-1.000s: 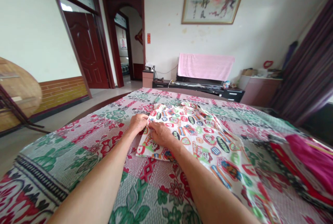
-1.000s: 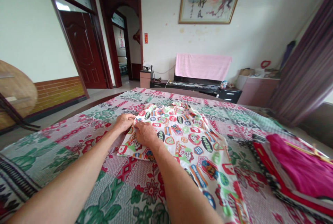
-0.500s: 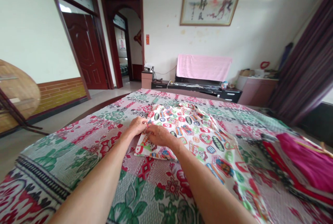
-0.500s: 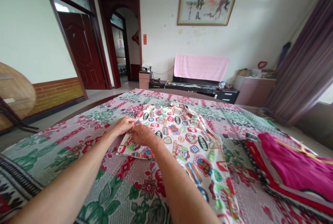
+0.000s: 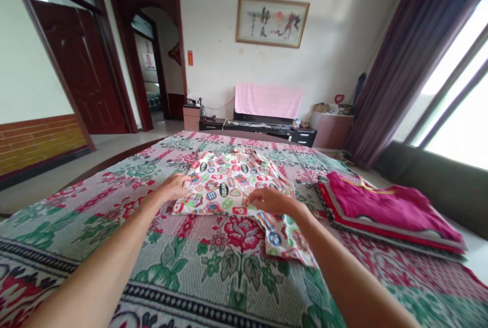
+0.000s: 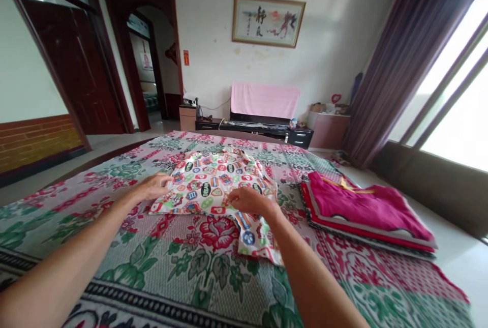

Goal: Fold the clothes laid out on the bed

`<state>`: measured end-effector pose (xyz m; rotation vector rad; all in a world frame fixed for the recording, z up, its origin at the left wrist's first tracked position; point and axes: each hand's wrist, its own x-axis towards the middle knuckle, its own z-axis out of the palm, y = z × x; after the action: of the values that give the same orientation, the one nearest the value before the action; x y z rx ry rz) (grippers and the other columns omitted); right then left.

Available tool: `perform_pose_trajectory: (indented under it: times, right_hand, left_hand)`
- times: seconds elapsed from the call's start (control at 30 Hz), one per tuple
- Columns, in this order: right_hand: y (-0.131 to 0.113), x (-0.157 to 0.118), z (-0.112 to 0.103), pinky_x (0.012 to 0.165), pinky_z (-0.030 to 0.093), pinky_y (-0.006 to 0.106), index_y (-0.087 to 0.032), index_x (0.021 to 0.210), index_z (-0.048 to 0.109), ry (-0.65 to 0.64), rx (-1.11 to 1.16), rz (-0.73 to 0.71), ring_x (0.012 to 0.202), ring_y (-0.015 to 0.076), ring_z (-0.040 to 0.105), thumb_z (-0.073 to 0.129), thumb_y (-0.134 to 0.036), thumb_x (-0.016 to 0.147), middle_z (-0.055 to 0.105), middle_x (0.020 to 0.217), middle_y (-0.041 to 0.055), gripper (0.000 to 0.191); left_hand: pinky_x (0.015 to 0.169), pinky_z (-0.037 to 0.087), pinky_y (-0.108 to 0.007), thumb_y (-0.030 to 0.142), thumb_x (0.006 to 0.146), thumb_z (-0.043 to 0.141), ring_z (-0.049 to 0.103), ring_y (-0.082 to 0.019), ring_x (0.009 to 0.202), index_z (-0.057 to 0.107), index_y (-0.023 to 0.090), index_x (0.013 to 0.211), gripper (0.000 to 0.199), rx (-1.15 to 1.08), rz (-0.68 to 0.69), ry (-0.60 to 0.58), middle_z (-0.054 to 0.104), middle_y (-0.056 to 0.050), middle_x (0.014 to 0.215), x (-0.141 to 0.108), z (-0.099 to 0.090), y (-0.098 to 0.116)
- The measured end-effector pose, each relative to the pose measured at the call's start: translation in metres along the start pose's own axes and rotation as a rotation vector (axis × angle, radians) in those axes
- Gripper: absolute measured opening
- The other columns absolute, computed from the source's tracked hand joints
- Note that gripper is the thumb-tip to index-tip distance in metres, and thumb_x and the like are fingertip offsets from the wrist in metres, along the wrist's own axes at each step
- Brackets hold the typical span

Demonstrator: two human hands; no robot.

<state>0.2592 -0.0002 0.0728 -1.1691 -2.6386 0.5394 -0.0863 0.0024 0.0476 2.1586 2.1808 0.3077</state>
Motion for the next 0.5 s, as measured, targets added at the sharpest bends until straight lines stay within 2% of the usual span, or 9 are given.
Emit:
perform_pose_trajectory:
  times: [0.17, 0.3, 0.33, 0.4, 0.47, 0.5]
  right_hand:
    - [0.016, -0.038, -0.018, 0.054, 0.04, 0.019, -0.014, 0.077, 0.07, -0.109, 0.119, 0.266, 0.056, 0.0091, 0.056, 0.05, -0.013, 0.073, 0.066, 0.065, 0.0005, 0.019]
    - [0.023, -0.056, -0.024, 0.048, 0.039, 0.019, -0.015, 0.074, 0.068, -0.193, 0.238, 0.431, 0.048, 0.0094, 0.055, 0.052, -0.017, 0.076, 0.065, 0.06, 0.002, 0.017]
    - [0.025, -0.058, -0.025, 0.048, 0.038, 0.019, -0.015, 0.072, 0.068, -0.16, 0.201, 0.446, 0.047, 0.0099, 0.056, 0.051, -0.018, 0.076, 0.065, 0.059, 0.0028, 0.017]
    - [0.03, -0.063, -0.026, 0.049, 0.037, 0.02, -0.014, 0.069, 0.069, 0.001, 0.025, 0.498, 0.05, 0.0117, 0.058, 0.05, -0.016, 0.076, 0.065, 0.058, 0.0051, 0.02]
    - [0.036, -0.067, -0.026, 0.051, 0.037, 0.022, -0.014, 0.067, 0.07, 0.176, -0.161, 0.57, 0.056, 0.0148, 0.061, 0.052, -0.015, 0.074, 0.065, 0.06, 0.0079, 0.019]
    - [0.039, -0.069, -0.025, 0.052, 0.038, 0.022, -0.014, 0.068, 0.071, 0.228, -0.207, 0.606, 0.058, 0.0163, 0.062, 0.053, -0.017, 0.073, 0.066, 0.061, 0.0091, 0.019]
  left_hand:
    - [0.092, 0.045, -0.027, 0.011, 0.066, 0.05, 0.059, -0.023, 0.11, 0.066, 0.023, 0.114, 0.052, 0.077, 0.052, -0.101, 0.062, -0.008, 0.123, -0.017, 0.003, 0.01]
    - [0.086, 0.049, -0.032, 0.012, 0.067, 0.054, 0.063, -0.026, 0.099, 0.067, 0.023, 0.113, 0.049, 0.1, -0.009, -0.053, 0.065, -0.009, 0.113, -0.025, 0.003, 0.017]
    - [0.089, 0.048, -0.033, 0.013, 0.068, 0.055, 0.062, -0.026, 0.101, 0.067, 0.023, 0.112, 0.046, 0.104, 0.003, -0.02, 0.065, -0.009, 0.113, -0.026, 0.003, 0.023]
    - [0.098, 0.043, -0.033, 0.012, 0.072, 0.053, 0.057, -0.025, 0.111, 0.067, 0.022, 0.112, 0.044, 0.08, 0.102, 0.048, 0.062, -0.009, 0.12, -0.029, 0.004, 0.044]
    - [0.104, 0.039, -0.032, 0.01, 0.074, 0.049, 0.054, -0.022, 0.118, 0.067, 0.021, 0.113, 0.044, -0.008, 0.304, 0.118, 0.059, -0.009, 0.128, -0.034, 0.007, 0.075]
    - [0.104, 0.039, -0.032, 0.01, 0.075, 0.049, 0.054, -0.022, 0.118, 0.068, 0.02, 0.112, 0.043, -0.054, 0.403, 0.117, 0.058, -0.009, 0.129, -0.038, 0.01, 0.093]
